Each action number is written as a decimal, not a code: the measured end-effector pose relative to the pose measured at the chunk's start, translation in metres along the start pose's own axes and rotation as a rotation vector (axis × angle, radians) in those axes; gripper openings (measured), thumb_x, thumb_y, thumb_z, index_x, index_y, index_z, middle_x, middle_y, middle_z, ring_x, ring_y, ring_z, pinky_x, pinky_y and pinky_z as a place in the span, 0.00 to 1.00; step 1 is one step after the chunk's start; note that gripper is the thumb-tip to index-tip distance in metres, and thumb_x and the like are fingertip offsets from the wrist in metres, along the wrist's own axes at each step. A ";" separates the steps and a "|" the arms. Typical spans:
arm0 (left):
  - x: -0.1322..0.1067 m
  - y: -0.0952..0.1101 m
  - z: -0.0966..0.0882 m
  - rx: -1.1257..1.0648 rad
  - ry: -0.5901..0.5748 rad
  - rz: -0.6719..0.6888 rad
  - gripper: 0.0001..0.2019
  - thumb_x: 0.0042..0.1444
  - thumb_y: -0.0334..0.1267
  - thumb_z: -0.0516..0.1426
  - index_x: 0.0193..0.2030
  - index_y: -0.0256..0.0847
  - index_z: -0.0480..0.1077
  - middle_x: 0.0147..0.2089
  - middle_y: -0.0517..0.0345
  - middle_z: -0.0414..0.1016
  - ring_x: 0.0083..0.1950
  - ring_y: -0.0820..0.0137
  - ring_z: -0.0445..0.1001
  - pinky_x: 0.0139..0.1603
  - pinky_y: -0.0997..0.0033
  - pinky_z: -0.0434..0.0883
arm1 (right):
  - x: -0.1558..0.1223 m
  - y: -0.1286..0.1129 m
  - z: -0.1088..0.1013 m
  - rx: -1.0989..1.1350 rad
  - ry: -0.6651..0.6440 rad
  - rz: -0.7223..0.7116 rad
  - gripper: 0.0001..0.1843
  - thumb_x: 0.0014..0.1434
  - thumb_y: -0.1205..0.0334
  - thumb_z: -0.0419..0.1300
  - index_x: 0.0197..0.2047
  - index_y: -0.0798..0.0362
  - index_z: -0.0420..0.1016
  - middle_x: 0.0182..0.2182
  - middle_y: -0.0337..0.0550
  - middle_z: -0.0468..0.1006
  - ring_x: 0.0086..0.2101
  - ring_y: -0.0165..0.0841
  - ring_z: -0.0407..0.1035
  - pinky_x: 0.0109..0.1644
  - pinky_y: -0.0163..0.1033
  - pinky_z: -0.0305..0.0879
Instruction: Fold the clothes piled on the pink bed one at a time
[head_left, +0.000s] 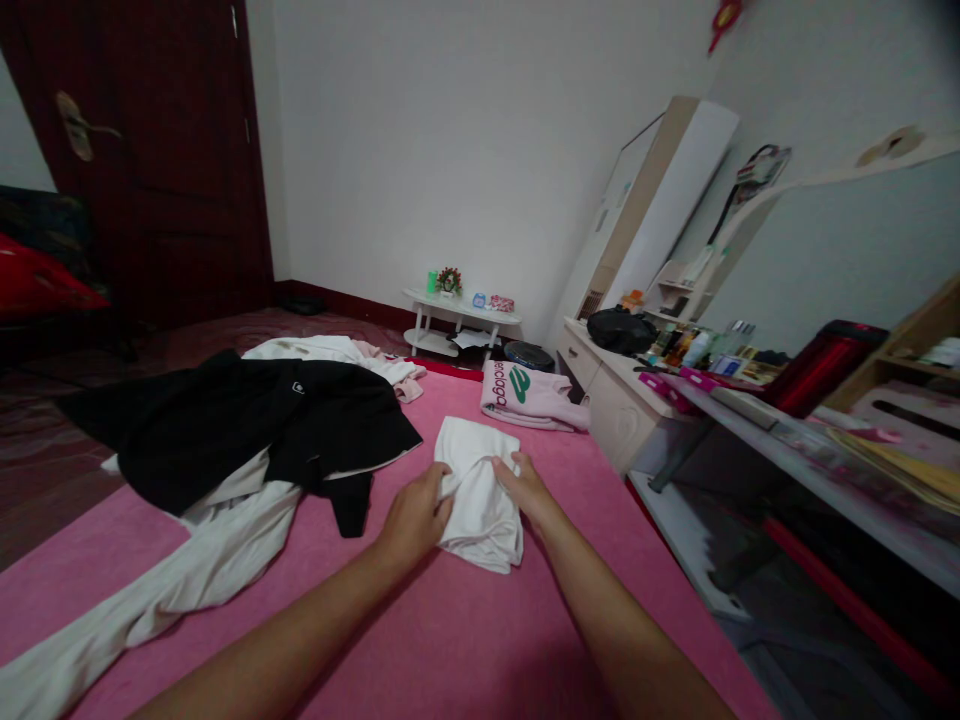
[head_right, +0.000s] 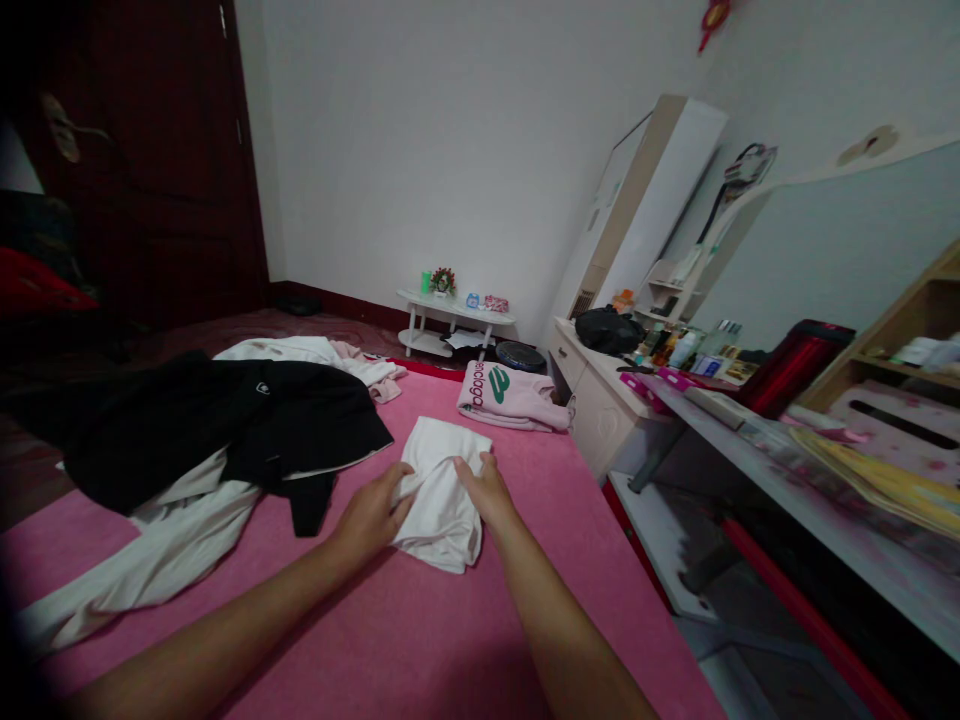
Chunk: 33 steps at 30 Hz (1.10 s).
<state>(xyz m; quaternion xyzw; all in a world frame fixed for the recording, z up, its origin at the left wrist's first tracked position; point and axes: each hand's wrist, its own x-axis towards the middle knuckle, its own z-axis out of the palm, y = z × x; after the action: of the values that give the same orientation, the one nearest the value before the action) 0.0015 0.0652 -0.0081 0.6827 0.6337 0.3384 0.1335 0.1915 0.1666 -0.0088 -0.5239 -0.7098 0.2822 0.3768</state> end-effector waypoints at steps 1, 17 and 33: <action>-0.005 0.008 0.006 -0.028 0.008 0.093 0.16 0.56 0.30 0.50 0.52 0.41 0.63 0.46 0.48 0.72 0.48 0.60 0.72 0.49 0.64 0.67 | 0.004 -0.009 0.002 -0.019 -0.035 0.028 0.39 0.53 0.36 0.55 0.56 0.59 0.65 0.47 0.57 0.76 0.44 0.42 0.74 0.46 0.45 0.68; -0.041 0.036 0.007 -0.061 -0.265 0.563 0.22 0.58 0.33 0.53 0.60 0.51 0.61 0.58 0.52 0.65 0.56 0.60 0.65 0.57 0.55 0.65 | 0.012 -0.079 0.008 -0.862 -0.356 -0.406 0.36 0.48 0.50 0.62 0.60 0.42 0.60 0.44 0.46 0.74 0.42 0.44 0.71 0.43 0.44 0.63; -0.021 0.029 0.020 -0.147 -0.229 0.471 0.15 0.55 0.33 0.55 0.50 0.44 0.71 0.50 0.53 0.71 0.50 0.63 0.69 0.53 0.60 0.67 | 0.083 0.093 -0.103 -1.130 -0.162 -0.125 0.51 0.50 0.77 0.53 0.70 0.39 0.35 0.70 0.43 0.36 0.67 0.46 0.36 0.62 0.64 0.46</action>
<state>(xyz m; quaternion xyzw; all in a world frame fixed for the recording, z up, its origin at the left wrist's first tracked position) 0.0368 0.0454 -0.0113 0.8336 0.4120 0.3258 0.1709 0.3121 0.2742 -0.0058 -0.5777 -0.8067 -0.1245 -0.0015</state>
